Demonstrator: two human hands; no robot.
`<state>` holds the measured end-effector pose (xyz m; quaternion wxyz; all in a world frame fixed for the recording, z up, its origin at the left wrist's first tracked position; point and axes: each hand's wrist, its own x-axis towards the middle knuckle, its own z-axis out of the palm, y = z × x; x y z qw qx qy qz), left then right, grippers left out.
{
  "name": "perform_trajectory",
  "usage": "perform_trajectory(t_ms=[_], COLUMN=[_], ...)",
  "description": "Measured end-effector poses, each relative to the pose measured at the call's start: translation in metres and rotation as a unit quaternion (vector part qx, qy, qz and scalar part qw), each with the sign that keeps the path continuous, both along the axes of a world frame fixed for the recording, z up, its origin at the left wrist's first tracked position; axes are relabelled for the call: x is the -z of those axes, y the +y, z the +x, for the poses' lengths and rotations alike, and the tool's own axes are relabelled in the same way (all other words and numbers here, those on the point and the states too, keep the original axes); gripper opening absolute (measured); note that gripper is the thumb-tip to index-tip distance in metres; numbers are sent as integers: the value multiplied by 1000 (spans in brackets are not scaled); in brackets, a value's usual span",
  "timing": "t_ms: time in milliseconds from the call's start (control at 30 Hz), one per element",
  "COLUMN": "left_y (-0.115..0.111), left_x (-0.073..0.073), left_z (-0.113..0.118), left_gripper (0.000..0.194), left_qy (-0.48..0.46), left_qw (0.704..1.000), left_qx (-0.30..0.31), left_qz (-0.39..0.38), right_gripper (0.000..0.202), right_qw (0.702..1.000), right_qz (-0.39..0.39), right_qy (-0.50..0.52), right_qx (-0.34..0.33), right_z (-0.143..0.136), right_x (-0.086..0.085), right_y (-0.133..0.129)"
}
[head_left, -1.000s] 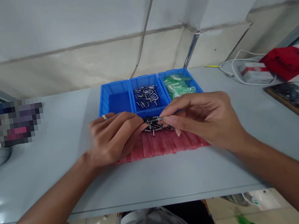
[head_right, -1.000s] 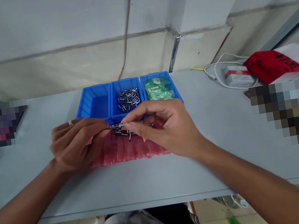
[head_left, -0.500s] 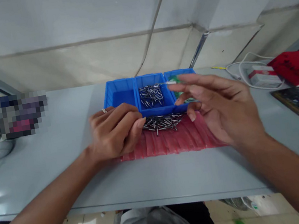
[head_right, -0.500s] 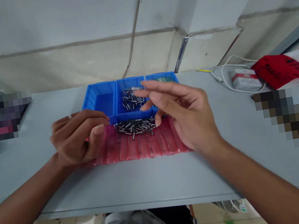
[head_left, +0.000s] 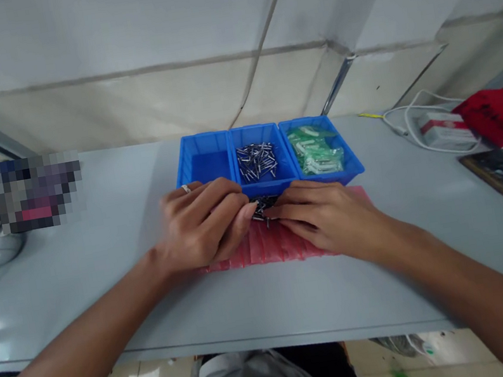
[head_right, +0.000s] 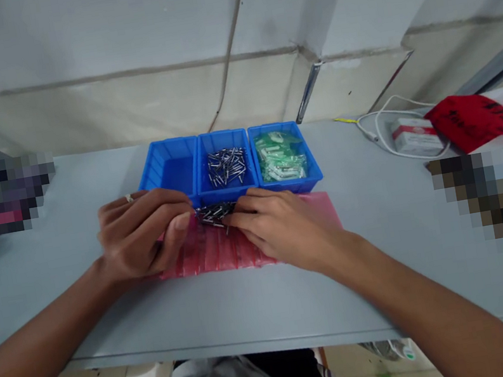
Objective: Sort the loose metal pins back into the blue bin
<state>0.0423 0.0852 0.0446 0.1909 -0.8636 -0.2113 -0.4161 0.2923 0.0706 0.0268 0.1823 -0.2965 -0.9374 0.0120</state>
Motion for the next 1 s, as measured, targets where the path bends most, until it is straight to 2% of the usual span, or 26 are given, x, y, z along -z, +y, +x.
perform_trajectory(t_ms=[167, 300, 400, 500, 567, 733, 933, 1000], left_y=[-1, 0, 0, -1, -2, 0, 3, 2], left_x=[1, 1, 1, 4, 6, 12, 9, 7], left_z=[-2, -3, -3, -2, -1, -1, 0, 1], left_gripper=[18, 18, 15, 4, 10, 7, 5, 4], left_qy=[23, 21, 23, 29, 47, 82, 21, 17], left_qw=[1000, 999, 999, 999, 999, 996, 999, 999], left_qx=[-9, -15, -17, -10, -5, 19, -14, -14], left_qz=[0, 21, 31, 23, 4, -42, -25, -25], right_gripper=[23, 26, 42, 52, 52, 37, 7, 6], right_qw=[999, 992, 973, 931, 906, 882, 898, 885], right_qz=[2, 22, -47, -165, -214, -249, -190, -203], right_qy=[36, 122, 211, 309, 349, 385, 382, 405], right_qx=[5, 32, 76, 103, 105, 108, 106, 103], right_z=[2, 0, -3, -7, -10, -17, -15, -15], right_x=[-6, -15, -21, -26, -27, -26, -27, -28], right_y=[3, 0, -6, -13, -17, -20, -17, -17])
